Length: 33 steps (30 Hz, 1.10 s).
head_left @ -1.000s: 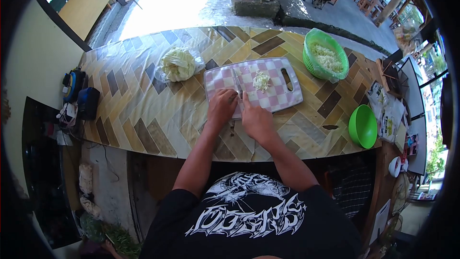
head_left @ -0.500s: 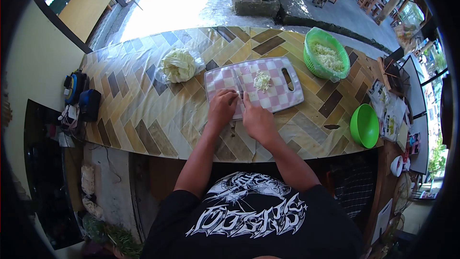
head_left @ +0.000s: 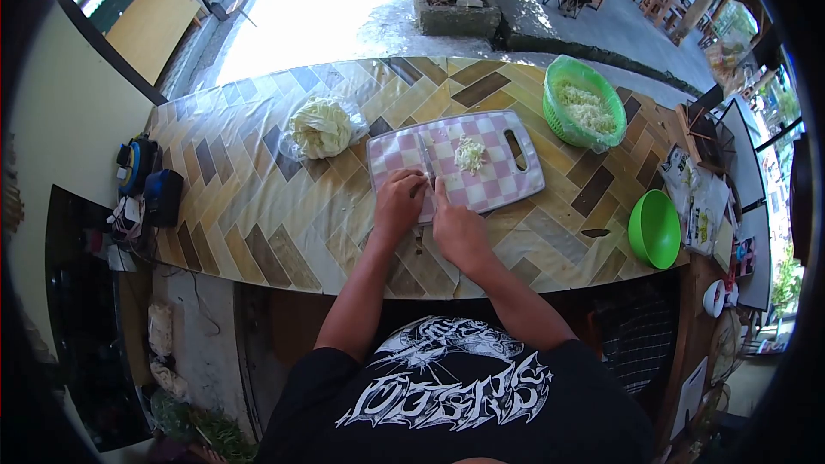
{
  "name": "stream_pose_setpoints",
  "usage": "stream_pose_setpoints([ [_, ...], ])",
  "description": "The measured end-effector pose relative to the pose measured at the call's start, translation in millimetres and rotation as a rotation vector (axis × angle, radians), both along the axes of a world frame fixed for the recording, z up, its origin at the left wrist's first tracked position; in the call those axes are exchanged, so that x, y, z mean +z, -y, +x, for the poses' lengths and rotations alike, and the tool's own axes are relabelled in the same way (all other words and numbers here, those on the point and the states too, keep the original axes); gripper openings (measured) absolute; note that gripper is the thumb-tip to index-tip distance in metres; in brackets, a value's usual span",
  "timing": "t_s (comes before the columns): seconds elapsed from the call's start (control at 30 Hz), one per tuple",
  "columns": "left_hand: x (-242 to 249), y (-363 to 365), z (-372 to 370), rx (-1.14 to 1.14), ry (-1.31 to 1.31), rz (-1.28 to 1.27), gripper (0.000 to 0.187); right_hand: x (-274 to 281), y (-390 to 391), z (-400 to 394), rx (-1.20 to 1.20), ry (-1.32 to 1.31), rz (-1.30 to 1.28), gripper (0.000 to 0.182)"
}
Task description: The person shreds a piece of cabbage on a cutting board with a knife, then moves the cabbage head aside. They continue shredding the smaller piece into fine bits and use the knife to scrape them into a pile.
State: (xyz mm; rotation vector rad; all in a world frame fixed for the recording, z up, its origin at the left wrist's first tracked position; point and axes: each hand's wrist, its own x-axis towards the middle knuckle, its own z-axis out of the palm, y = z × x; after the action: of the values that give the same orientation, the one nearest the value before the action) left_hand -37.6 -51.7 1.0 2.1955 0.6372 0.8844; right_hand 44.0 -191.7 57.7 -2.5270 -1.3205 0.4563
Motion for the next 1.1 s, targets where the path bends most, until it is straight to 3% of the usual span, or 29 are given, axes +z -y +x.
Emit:
stream_pose_setpoints([
  [0.67, 3, 1, -1, 0.004, -0.017, 0.002, 0.017, -21, -16, 9, -0.002, 0.022, 0.106, 0.07],
  [0.87, 0, 0, 0, 0.009, -0.017, -0.019, 0.017, 9, 2, 4, 0.02, -0.009, 0.022, 0.07],
  [1.1, 4, 1, 0, 0.01, -0.01, -0.028, 0.017, -15, -13, 9, -0.022, -0.039, 0.065, 0.07],
])
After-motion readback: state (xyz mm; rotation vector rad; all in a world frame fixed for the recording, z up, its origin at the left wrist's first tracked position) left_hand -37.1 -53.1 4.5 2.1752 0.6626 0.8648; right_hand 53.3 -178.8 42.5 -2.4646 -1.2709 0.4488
